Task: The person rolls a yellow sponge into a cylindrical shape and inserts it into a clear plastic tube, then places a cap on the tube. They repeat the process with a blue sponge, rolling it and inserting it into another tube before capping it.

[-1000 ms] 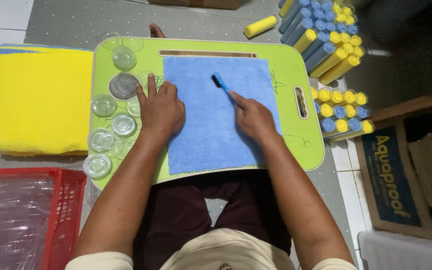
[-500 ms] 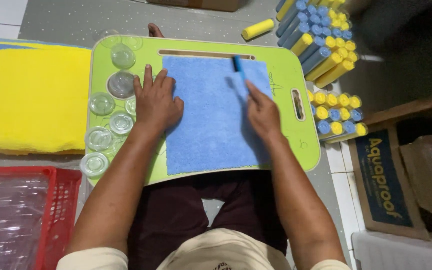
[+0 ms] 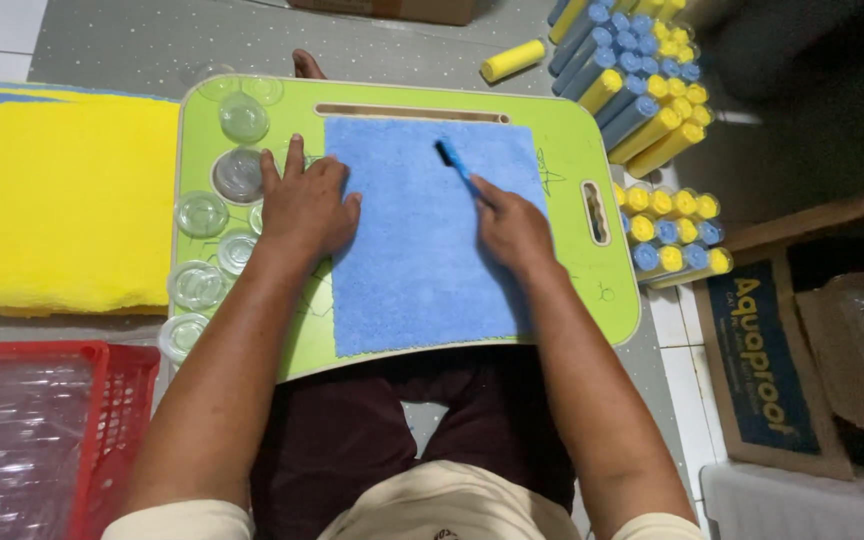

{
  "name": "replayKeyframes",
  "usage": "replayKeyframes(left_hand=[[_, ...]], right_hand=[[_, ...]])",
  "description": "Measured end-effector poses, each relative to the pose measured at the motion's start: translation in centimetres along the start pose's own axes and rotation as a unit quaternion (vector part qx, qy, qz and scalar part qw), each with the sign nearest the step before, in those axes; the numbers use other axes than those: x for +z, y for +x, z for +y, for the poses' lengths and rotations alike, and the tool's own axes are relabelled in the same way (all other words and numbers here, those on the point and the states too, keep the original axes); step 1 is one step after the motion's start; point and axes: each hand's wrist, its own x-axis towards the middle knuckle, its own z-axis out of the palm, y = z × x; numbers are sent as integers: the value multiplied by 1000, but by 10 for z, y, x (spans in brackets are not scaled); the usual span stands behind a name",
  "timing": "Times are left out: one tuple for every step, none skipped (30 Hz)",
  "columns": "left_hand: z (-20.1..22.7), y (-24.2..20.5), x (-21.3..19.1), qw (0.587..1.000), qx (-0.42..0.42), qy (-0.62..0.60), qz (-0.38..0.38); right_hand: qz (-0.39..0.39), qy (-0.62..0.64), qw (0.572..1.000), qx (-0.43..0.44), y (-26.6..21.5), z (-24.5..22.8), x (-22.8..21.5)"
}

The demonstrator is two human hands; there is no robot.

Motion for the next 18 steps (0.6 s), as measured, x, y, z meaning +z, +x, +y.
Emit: replayKeyframes(left_hand=[[2, -3, -7, 1000, -3, 0, -10], [2, -2, -8, 1000, -3, -2, -9], [3, -2, -9, 1000, -2, 0, -9], [4, -1, -10, 1000, 0, 2, -10], [3, 1, -6, 1000, 1, 0, -9], [1, 4, -3, 1000, 5, 6, -10], [0, 7, 0, 1000, 8, 11, -10], [0, 8, -1, 1000, 8, 11, -9], [0, 9, -3, 1000, 15, 10, -4], [-1, 10, -4, 1000, 21, 9, 2], [-1, 11, -7, 1000, 19, 9, 2], [-1, 12, -10, 1000, 22, 9, 15], [0, 14, -14, 999, 24, 9, 28], [-1, 19, -13, 999, 26, 11, 27], [-3, 25, -13, 999, 28, -4, 27], [-4, 31, -14, 999, 30, -20, 30], [-6, 35, -12, 999, 30, -18, 30], [-7, 40, -10, 1000, 18, -11, 7]], right_hand=[[14, 0, 999, 37, -8, 10, -15], [14, -1, 999, 36, -8, 37, -17], [22, -28, 996, 79, -9, 64, -20], [31, -54, 991, 121, -11, 92, -23], [32, -55, 991, 122, -14, 95, -29], [49, -37, 987, 146, -18, 99, -36], [66, -19, 983, 170, -21, 102, -42], [66, -19, 983, 169, -19, 105, -41], [97, 9, 984, 152, -16, 108, -39], [125, 36, 982, 135, -13, 110, -37], [124, 37, 983, 133, -9, 86, -32], [129, 62, 986, 88, -6, 62, -26], [133, 86, 986, 44, -3, 38, -21], [133, 88, 986, 46, 4, 20, -5], [103, 68, 992, 3, 11, 2, 11], [74, 48, 995, -41, 20, -17, 25], [75, 49, 995, -40, 26, -33, 35], [47, 45, 997, -49, 33, -50, 45]])
